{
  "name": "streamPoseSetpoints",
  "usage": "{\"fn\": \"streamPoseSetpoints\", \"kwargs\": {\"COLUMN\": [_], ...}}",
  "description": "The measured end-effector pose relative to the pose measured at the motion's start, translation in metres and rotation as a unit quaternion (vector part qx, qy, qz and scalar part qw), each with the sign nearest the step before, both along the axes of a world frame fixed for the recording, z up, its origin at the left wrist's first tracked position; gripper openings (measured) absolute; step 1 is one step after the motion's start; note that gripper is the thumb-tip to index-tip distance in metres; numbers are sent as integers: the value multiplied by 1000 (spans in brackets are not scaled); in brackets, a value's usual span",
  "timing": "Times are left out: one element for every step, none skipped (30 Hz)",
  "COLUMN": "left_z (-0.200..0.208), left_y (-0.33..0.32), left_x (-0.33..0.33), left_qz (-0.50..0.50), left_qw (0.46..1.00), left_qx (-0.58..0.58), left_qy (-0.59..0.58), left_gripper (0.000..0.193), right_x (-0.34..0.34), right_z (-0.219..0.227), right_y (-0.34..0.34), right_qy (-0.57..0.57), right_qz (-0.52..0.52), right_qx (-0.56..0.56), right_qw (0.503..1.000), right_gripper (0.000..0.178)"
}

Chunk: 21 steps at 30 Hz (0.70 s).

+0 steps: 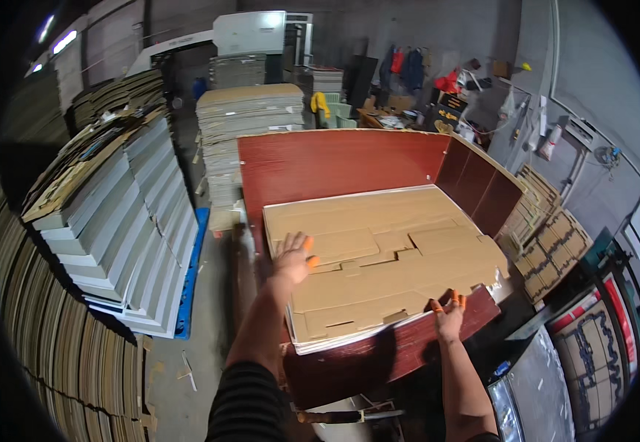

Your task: The person repeatedly picks up large cardboard sheets from a stack, places them on a guillotine paper cutter, and presses a button to cut them. The cut pieces are then stacked on a nearby table.

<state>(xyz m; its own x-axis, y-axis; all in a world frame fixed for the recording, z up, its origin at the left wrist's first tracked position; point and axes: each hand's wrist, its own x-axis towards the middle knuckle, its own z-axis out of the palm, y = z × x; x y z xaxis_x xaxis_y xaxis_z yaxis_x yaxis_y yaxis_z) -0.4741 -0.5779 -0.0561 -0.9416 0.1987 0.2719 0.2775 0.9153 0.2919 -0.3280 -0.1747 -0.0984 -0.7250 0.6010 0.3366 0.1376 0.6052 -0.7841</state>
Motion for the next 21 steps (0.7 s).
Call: {"fn": "streamPoseSetpoints", "kwargs": {"left_z": [-5,6,32,30,21,-7,-47,-73,-81,-85,-88,-74,-58,-43,-29,-15,-4,16,34,42,47], "left_y": [-12,-7,-7,-9,-8,-23,-38,-47,-50,-54,-57,-57,-52,-45,-43,-39,-30,-16,6,17,26], "left_x": [5,14,32,37,32,21,4,-11,-21,-27,-32,-34,-29,-22,-15,-11,-1,24,39,47,55], "left_qz": [62,76,157,182,198,184,171,155,142,131,122,88,109,132,158,169,173,183,179,127,78], "left_qw": [995,990,979,977,976,969,956,938,944,950,955,962,967,971,973,963,975,981,982,991,995], "left_qx": [7,20,115,97,80,158,234,309,294,278,261,257,228,199,170,202,136,67,2,-23,-50], "left_qy": [77,116,52,51,52,47,45,40,51,62,74,20,10,2,-5,-60,-23,14,55,46,36], "left_gripper": [58,56,61,66,70,72,75,78,78,78,79,76,76,75,75,76,76,77,78,79,80], "right_x": [8,1,10,12,8,5,3,2,3,2,0,0,-2,-4,-7,-10,-12,-6,-10,-10,-10], "right_z": [29,15,43,50,20,26,32,37,42,50,54,53,51,51,48,46,42,63,53,56,60], "right_y": [-15,7,-15,-22,-1,-6,-14,-18,-18,-21,-22,-18,-16,-16,-14,-10,-6,-21,-6,-4,-8], "right_qy": [-13,-38,-101,-150,-159,-200,-217,-216,-215,-241,-241,-217,-190,-169,-145,-122,-98,-28,-62,-135,-207], "right_qz": [52,21,36,40,-5,25,23,35,43,45,45,39,36,36,56,72,88,114,102,60,21], "right_qx": [84,168,85,93,110,63,95,91,86,94,107,93,81,93,74,55,36,-81,-34,34,101], "right_qw": [995,985,991,984,981,977,971,972,972,965,963,971,978,981,985,988,991,990,992,988,973], "right_gripper": [58,42,44,55,69,77,77,78,78,78,78,78,79,80,80,80,80,79,78,77,76]}}
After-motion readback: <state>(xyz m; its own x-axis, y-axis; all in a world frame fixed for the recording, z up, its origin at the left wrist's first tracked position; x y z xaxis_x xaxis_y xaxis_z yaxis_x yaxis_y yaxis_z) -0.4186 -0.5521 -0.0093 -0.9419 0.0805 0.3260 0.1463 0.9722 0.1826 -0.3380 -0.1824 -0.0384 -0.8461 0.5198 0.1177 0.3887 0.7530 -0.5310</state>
